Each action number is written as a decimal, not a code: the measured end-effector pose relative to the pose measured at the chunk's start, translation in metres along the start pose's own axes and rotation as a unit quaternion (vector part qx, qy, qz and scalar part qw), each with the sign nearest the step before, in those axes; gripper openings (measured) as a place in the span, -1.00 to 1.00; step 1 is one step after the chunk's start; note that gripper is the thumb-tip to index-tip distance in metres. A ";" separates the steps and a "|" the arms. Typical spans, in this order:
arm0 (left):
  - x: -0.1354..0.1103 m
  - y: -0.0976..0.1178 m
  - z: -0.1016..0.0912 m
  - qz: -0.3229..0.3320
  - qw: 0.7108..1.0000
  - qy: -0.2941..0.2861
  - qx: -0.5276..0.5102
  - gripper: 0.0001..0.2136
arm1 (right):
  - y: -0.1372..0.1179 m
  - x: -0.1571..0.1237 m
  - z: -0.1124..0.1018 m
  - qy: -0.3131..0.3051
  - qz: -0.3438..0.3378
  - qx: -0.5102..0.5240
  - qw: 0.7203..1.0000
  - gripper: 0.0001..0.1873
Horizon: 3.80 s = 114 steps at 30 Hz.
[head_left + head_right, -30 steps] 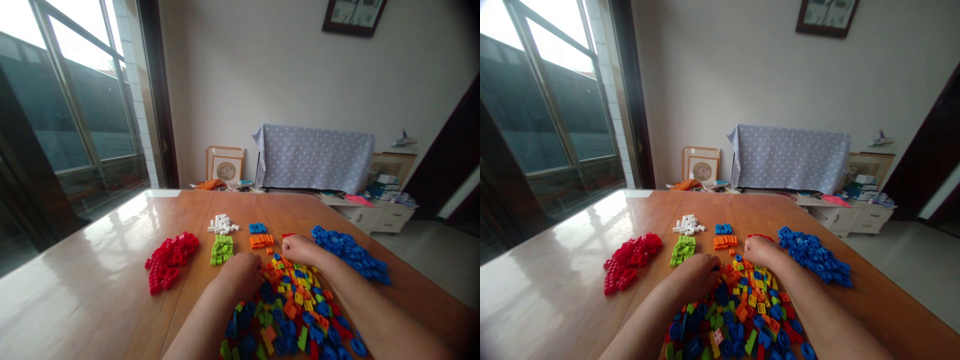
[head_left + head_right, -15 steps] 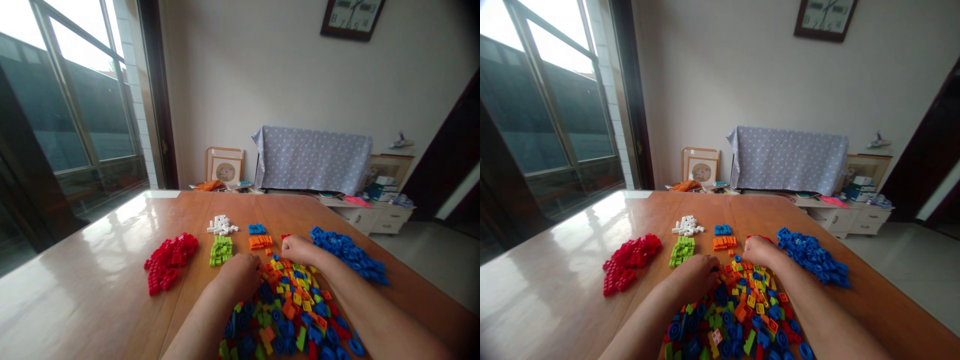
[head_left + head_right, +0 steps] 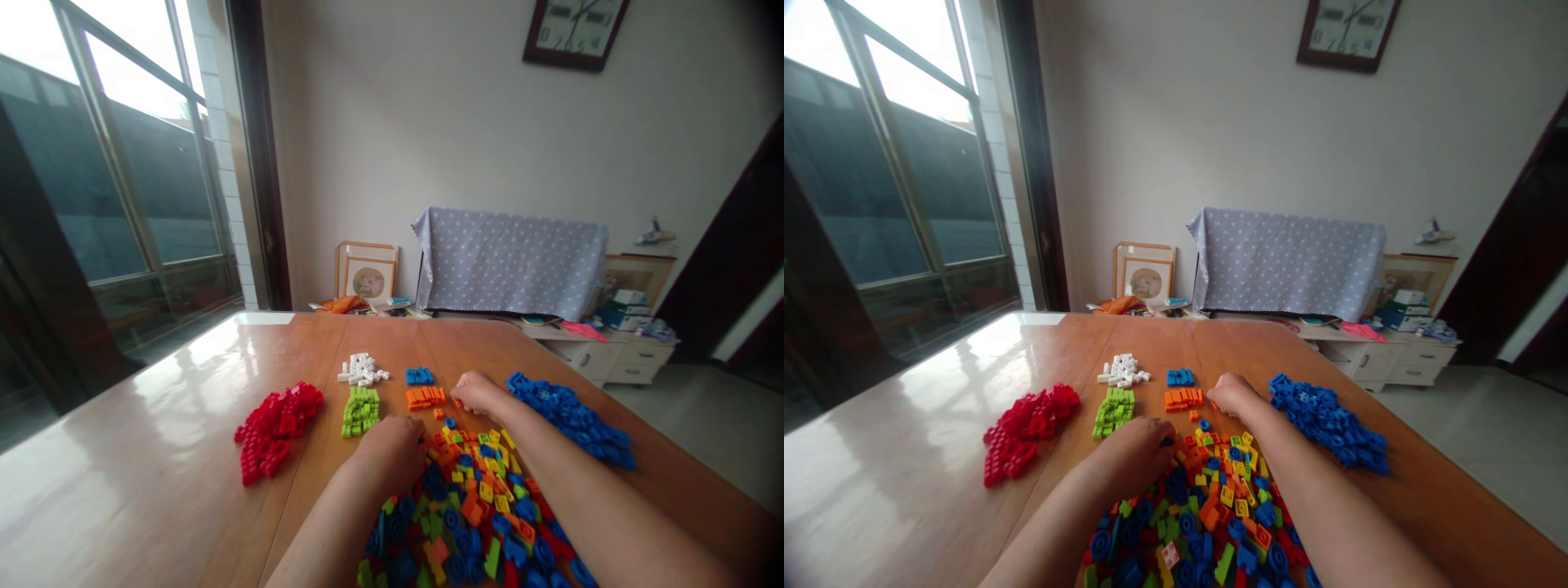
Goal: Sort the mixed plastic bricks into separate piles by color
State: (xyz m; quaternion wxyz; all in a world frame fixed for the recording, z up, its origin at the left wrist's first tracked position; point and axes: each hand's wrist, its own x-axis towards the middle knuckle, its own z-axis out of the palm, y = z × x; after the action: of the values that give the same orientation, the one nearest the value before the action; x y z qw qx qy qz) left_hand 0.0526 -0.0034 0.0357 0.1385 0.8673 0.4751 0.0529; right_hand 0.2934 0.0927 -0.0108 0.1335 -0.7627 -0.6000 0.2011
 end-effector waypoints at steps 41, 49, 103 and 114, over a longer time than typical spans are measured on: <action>0.002 -0.002 0.006 -0.001 1.000 0.005 0.003 -0.76 | -0.011 -0.007 0.001 0.025 -0.090 0.035 0.995 -0.78; 0.004 -0.005 0.011 0.007 1.000 0.013 -0.005 -0.78 | -0.004 -0.037 -0.022 -0.057 -0.124 0.017 0.991 -0.87; 0.004 -0.004 0.008 0.017 1.000 0.019 -0.009 -0.80 | -0.002 -0.115 -0.041 -0.147 -0.224 -0.126 0.955 -0.81; 0.006 -0.003 0.012 0.022 0.998 0.038 -0.042 -0.79 | 0.008 -0.102 -0.035 -0.134 -0.215 -0.011 0.967 -0.89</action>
State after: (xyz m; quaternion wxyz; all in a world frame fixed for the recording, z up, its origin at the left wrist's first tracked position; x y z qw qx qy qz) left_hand 0.0559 0.0009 0.0235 0.1554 0.8684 0.4581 0.1089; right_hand 0.2967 -0.0067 0.0318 0.0838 -0.5830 -0.7648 0.2611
